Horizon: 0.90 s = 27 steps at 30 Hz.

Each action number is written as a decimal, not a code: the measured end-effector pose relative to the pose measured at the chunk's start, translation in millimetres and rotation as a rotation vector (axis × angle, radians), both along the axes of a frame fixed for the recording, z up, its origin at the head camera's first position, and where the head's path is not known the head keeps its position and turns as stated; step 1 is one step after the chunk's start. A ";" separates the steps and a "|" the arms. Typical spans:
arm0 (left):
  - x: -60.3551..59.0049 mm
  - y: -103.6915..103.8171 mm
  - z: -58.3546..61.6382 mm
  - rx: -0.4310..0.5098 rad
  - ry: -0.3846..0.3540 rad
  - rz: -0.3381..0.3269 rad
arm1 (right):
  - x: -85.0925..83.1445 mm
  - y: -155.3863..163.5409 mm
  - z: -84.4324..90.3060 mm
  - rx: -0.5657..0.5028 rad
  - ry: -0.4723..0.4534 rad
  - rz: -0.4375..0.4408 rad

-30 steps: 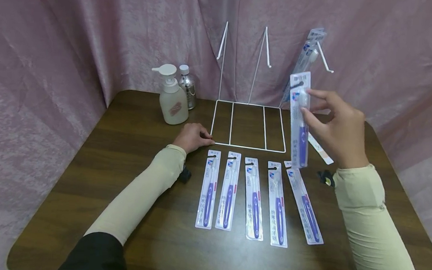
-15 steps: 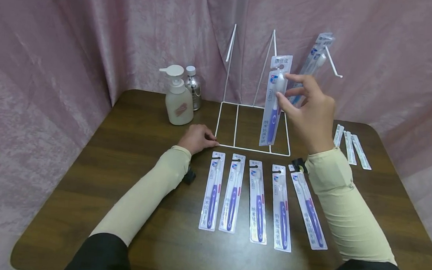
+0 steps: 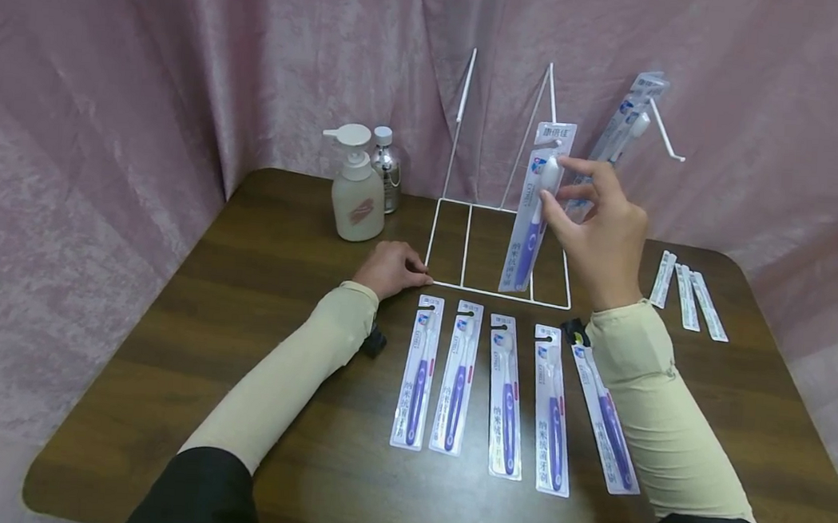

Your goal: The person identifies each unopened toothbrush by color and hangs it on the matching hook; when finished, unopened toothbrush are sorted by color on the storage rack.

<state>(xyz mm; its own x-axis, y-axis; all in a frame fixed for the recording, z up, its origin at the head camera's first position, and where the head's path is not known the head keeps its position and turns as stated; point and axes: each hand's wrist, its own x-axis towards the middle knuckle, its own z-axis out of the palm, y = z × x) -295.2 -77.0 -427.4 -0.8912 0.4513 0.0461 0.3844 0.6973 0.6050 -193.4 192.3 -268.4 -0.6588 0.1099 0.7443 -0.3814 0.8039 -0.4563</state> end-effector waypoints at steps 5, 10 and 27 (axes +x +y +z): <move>0.9 -1.7 4.8 -0.006 -0.004 0.011 | -22.6 -3.8 -2.9 -0.010 -0.027 -0.034; 3.8 -1.4 6.6 -0.011 -0.012 0.015 | -60.2 -2.3 -2.4 -0.037 -0.091 -0.082; 6.3 21.5 -9.7 0.009 0.055 -0.066 | -123.5 37.9 -0.2 -0.004 -0.147 -0.238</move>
<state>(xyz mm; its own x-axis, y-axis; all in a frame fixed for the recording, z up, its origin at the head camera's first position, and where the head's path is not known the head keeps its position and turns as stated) -289.0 -55.5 -437.1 -0.8553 0.5086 0.0988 0.4625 0.6635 0.5881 -316.9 230.2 -268.5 -0.7148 0.2777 0.6418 -0.1112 0.8610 -0.4964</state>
